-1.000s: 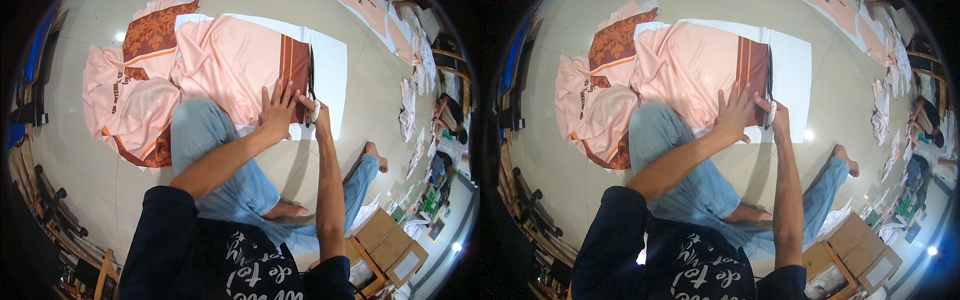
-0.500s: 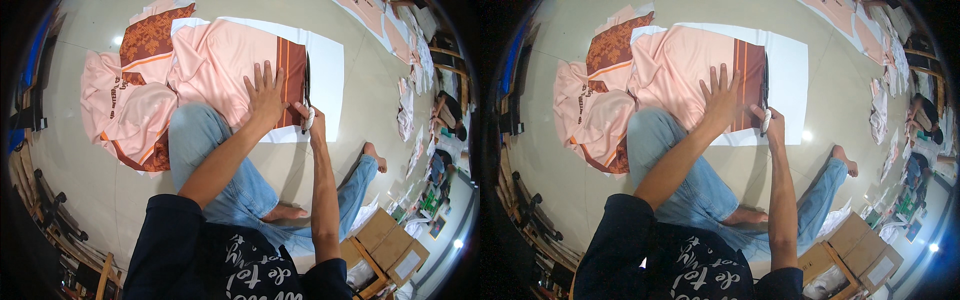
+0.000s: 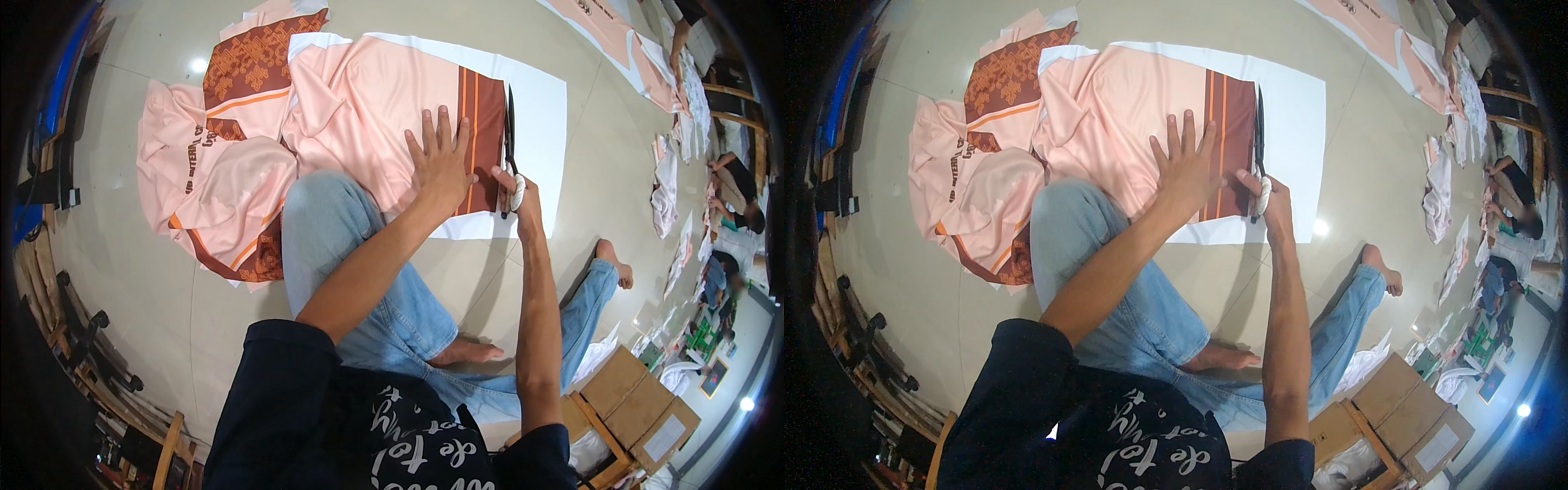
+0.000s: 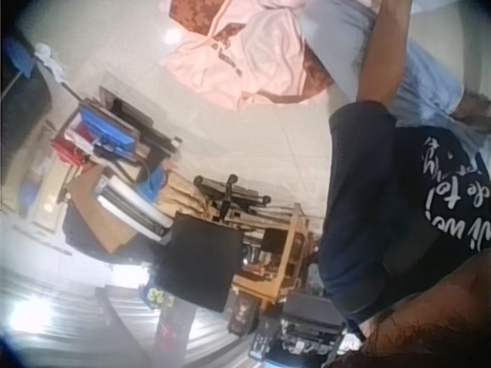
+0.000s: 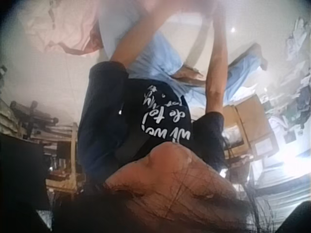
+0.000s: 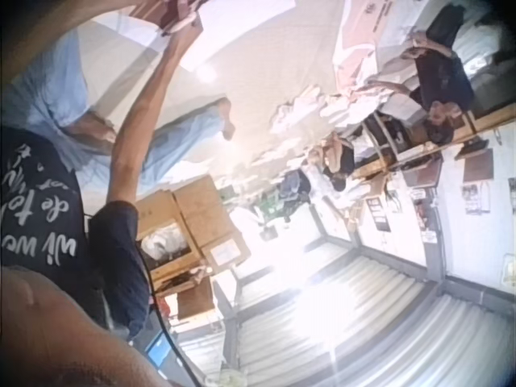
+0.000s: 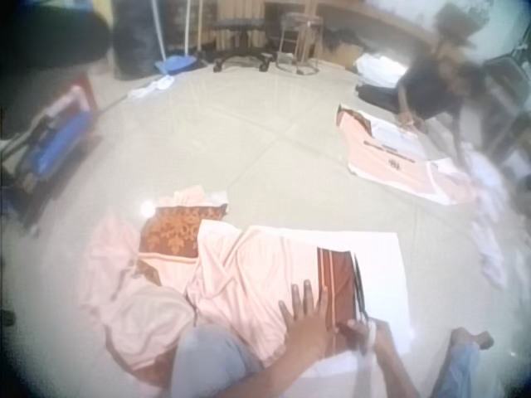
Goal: The person sits on the floor and uses scissors to cut a pink t-shirt along a white paper pattern. They repeatedly adjust the fabric and pattern, cut along the outline, and remove excess fabric pieces, stacking the cut sections on the floor.
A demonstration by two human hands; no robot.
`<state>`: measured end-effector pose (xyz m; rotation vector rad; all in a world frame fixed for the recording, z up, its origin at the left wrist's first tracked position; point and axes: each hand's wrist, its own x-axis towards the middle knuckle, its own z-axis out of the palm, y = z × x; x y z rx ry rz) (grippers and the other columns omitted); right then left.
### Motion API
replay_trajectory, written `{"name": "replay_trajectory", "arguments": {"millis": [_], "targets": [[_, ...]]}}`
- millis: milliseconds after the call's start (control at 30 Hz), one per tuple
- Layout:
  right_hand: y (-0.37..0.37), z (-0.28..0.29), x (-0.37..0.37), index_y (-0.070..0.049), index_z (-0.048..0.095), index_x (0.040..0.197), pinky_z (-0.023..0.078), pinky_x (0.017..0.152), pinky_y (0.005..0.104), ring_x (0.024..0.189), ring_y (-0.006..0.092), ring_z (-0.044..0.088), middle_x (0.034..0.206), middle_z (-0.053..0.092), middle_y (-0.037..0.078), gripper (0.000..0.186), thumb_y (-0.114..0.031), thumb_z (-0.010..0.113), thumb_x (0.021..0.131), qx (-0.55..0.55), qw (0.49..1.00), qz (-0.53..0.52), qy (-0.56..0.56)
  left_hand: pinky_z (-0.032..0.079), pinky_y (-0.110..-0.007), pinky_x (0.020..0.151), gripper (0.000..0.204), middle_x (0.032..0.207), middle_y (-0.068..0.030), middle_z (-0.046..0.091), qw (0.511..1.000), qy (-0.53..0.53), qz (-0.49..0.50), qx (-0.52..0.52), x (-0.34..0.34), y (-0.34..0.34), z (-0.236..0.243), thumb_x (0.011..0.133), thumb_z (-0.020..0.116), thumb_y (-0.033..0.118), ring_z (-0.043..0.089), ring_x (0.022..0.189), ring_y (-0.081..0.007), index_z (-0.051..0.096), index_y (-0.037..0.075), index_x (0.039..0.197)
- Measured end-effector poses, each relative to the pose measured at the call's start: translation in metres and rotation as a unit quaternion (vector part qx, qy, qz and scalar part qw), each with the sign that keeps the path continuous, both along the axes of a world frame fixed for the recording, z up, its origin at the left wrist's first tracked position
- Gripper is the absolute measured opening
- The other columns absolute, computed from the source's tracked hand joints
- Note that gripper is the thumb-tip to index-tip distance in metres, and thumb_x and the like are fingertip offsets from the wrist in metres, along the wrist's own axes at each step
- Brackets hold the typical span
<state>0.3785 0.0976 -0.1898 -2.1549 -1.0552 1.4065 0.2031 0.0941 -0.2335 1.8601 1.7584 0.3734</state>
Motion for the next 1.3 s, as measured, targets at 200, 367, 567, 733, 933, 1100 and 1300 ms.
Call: {"name": "replay_trajectory", "arguments": {"millis": [200,367,567,733,933,1100,1300], "targets": [[0.013,-0.003,0.0,-0.005,0.071,0.078,0.039,0.054,0.0265,0.056,0.0108,0.051,0.062,0.057,0.0,0.05,-0.053,0.087,0.078,0.013,0.994,0.06,-0.092,0.006,-0.079,0.117,0.107,0.171,-0.0282,0.004,1.0,0.008,0.003,-0.017,0.002,0.002,0.001,0.083,0.081,0.044,-0.005,0.157,-0.0518,0.023,0.01,0.165],[0.011,-0.008,0.0,-0.004,0.072,0.079,0.04,0.055,0.0261,0.057,0.0113,0.053,0.064,0.061,0.001,0.052,-0.053,0.088,0.077,0.023,0.992,0.066,-0.109,0.006,-0.078,0.118,0.109,0.171,-0.0271,0.004,1.0,0.007,0.002,-0.016,0.002,0.001,0.002,0.082,0.082,0.045,-0.004,0.157,-0.0509,0.021,0.011,0.166],[0.017,-0.002,-0.005,-0.007,0.068,0.077,0.038,0.05,0.0261,0.052,0.0097,0.051,0.06,0.055,-0.002,0.047,-0.05,0.088,0.078,0.009,1.0,0.015,-0.005,0.007,-0.078,0.117,0.11,0.171,-0.0268,0.005,1.0,0.003,0.008,-0.015,0.001,0.0,0.002,0.081,0.083,0.045,-0.003,0.157,-0.0512,0.021,0.011,0.166],[0.037,0.005,-0.01,-0.012,0.06,0.069,0.037,0.049,0.0267,0.049,0.0098,0.049,0.059,0.053,-0.001,0.048,-0.05,0.087,0.08,0.016,0.999,0.032,-0.029,0.008,-0.077,0.117,0.11,0.171,-0.0266,0.005,1.0,0.008,0.004,-0.015,0.0,0.001,0.005,0.081,0.083,0.045,-0.003,0.157,-0.051,0.021,0.011,0.166],[0.041,0.005,-0.011,-0.013,0.059,0.068,0.038,0.049,0.0256,0.049,0.0099,0.05,0.059,0.053,-0.002,0.049,-0.052,0.086,0.079,0.017,0.998,0.053,-0.036,0.009,-0.077,0.118,0.112,0.171,-0.0263,0.005,1.0,0.013,0.006,-0.018,0.0,0.001,0.005,0.08,0.084,0.046,-0.003,0.157,-0.0503,0.02,0.012,0.166],[0.062,0.009,-0.016,-0.013,0.059,0.068,0.038,0.049,0.025,0.049,0.0096,0.05,0.057,0.052,-0.002,0.05,-0.054,0.086,0.079,0.014,0.999,0.034,0.004,0.009,-0.077,0.118,0.113,0.171,-0.0255,0.006,1.0,0.012,0.009,-0.012,-0.001,0.002,0.005,0.08,0.084,0.047,-0.002,0.158,-0.0497,0.02,0.013,0.166],[0.071,0.001,-0.009,-0.013,0.06,0.068,0.037,0.048,0.0255,0.049,0.0097,0.048,0.056,0.05,-0.003,0.052,-0.056,0.087,0.077,0.04,0.996,0.068,-0.049,0.012,-0.077,0.118,0.114,0.172,-0.0237,0.008,0.999,0.029,0.001,-0.029,0.001,0.003,0.009,0.079,0.084,0.048,0.0,0.158,-0.049,0.02,0.014,0.166]]}}
